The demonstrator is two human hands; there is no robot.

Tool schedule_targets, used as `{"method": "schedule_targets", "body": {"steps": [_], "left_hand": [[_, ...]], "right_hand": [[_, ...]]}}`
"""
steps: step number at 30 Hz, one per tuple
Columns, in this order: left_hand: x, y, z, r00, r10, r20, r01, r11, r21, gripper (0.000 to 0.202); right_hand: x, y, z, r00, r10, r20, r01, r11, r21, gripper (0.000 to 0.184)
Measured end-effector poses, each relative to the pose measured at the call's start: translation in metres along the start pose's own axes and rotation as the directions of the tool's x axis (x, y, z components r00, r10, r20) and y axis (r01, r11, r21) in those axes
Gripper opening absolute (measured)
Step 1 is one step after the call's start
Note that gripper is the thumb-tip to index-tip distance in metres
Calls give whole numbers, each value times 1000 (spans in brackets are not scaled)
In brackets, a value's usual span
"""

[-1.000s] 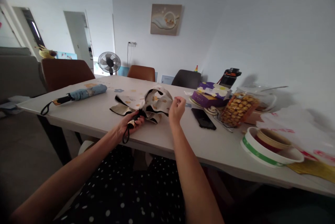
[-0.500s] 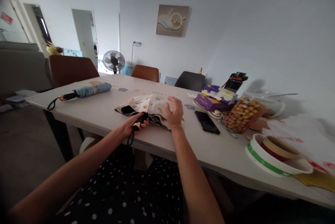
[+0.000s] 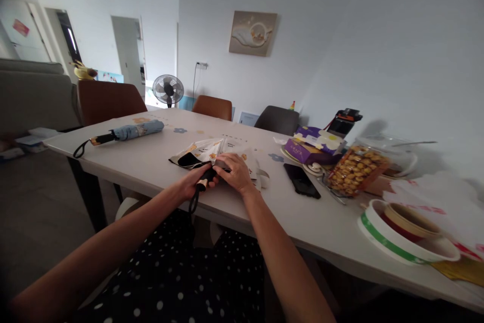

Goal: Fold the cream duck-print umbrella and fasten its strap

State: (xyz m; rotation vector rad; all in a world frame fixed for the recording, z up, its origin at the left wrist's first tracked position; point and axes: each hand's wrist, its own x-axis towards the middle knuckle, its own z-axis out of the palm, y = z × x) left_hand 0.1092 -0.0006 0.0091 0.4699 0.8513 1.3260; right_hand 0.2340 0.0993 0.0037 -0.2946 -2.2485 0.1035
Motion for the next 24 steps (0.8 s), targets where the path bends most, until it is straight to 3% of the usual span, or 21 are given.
{"method": "schedule_targets", "body": {"steps": [6,11,19,24], "left_hand": [[1,-2,1,999,15,35,-15,1000,14,27],[0,-2,2,999,24,36,-24,1000,20,26],[1,2,-3,998,-26,48,26,1000,15,37],[3,-1,-3,996,49,74,-49,999,2,25]], "right_hand": [[-1,-3,2,996,17,-92,-17,1000,-5,24],[-2,-3,5,1000,4,8,-4,1000,1,23],[-1,-2,4,999,-8,41,7,999,36,28],[-1,-4,5,997,21,68,-28,995,95,32]]}}
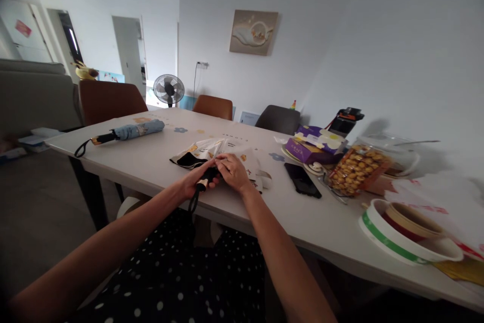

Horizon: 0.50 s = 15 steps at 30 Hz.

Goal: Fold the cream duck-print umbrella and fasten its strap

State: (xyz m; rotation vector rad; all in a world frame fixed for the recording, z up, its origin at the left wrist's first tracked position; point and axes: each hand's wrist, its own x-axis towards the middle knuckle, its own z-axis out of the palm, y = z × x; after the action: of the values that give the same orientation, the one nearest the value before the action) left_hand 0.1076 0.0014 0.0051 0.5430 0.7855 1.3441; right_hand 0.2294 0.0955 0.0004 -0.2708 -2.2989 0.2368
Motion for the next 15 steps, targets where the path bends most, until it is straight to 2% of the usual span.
{"method": "schedule_targets", "body": {"steps": [3,5,6,8,9,10,12,15], "left_hand": [[-1,1,1,999,-47,-4,47,999,15,25],[-1,2,-1,991,-131,-11,130,991,-17,28],[-1,3,-3,986,-164,0,164,985,-58,28],[0,5,-8,980,-192,59,199,964,-176,27],[0,5,-10,979,-184,92,202,950,-239,26],[0,5,-13,978,-170,123,200,934,-297,24],[1,4,-17,977,-142,162,194,907,-374,21],[1,3,-18,979,-122,162,178,896,-406,18]], "right_hand": [[2,2,-2,997,69,-17,-67,996,60,30],[2,10,-8,961,218,-171,-208,975,75,30],[2,15,-13,903,318,-288,-308,948,82,31],[1,29,-25,727,479,-493,-494,863,110,36],[-1,36,-30,600,567,-565,-600,785,151,36],[-2,44,-34,549,605,-576,-647,745,166,35],[-6,56,-39,492,665,-563,-707,682,189,27],[-10,66,-36,498,725,-476,-739,642,205,26]]}}
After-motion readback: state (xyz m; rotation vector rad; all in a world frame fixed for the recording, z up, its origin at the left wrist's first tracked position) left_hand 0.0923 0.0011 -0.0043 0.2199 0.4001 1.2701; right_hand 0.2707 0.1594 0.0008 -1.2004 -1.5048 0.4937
